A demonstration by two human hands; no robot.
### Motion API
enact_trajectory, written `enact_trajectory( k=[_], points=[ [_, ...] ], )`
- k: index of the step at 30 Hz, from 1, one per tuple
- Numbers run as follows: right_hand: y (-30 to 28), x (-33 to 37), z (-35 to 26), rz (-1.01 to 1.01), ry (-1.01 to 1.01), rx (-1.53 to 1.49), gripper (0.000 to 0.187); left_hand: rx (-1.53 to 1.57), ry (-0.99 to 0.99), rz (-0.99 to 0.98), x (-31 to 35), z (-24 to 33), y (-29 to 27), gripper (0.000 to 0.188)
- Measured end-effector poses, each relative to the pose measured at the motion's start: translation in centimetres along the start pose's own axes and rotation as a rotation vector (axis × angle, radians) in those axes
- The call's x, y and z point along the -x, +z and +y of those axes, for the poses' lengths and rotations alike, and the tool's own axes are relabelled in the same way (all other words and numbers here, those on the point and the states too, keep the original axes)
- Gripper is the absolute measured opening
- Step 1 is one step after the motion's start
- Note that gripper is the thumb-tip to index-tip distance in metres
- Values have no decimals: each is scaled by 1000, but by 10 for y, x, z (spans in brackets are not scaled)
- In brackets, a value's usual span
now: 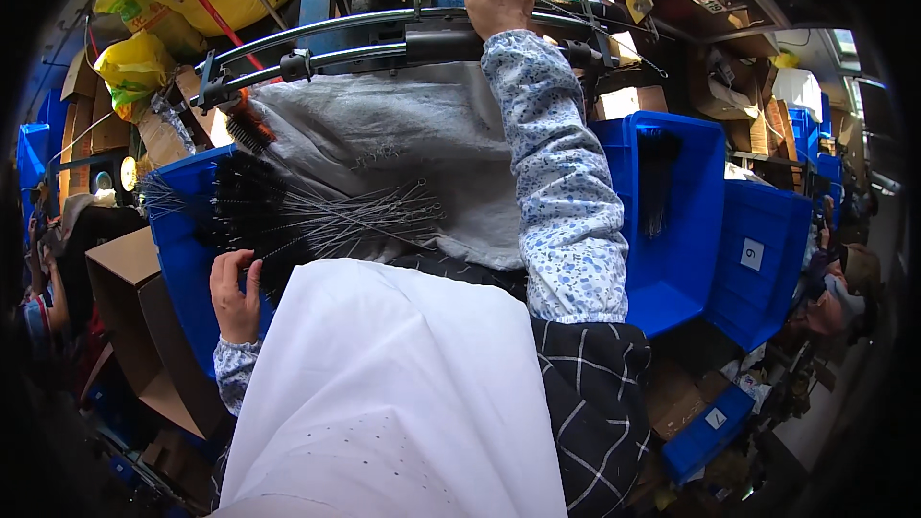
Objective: The person repeatedly brushes a bundle of black bristles against a white cloth to remove debris. They then use a hairdryer to blow air onto the bristles and continue brushing. The person handles the bristle bundle and the cloth throughout the process.
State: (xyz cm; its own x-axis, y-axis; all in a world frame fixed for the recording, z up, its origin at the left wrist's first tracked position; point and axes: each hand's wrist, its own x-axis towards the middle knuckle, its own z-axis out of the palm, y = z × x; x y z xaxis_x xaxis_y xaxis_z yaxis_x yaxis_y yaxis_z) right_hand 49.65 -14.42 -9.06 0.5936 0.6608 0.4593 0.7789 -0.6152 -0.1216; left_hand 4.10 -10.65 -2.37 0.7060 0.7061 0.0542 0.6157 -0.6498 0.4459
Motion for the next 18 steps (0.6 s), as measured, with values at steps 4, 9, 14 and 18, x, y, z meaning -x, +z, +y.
enact_trajectory(
  k=[4, 9, 14, 18],
  points=[
    [1, 1, 2, 14, -25, -11, 22, -79, 22, -57, 2, -7, -1, 9],
    [1, 1, 3, 17, -33, -41, 21, 3, -10, -36, 0, -10, 4, 7],
    [5, 2, 1, 24, -12, -42, 21, 47, -133, 92, 4, -9, 10, 12],
    [1, 2, 4, 14, -30, -56, 21, 166, -190, 288, 0, -11, 12, 20]
  ],
)
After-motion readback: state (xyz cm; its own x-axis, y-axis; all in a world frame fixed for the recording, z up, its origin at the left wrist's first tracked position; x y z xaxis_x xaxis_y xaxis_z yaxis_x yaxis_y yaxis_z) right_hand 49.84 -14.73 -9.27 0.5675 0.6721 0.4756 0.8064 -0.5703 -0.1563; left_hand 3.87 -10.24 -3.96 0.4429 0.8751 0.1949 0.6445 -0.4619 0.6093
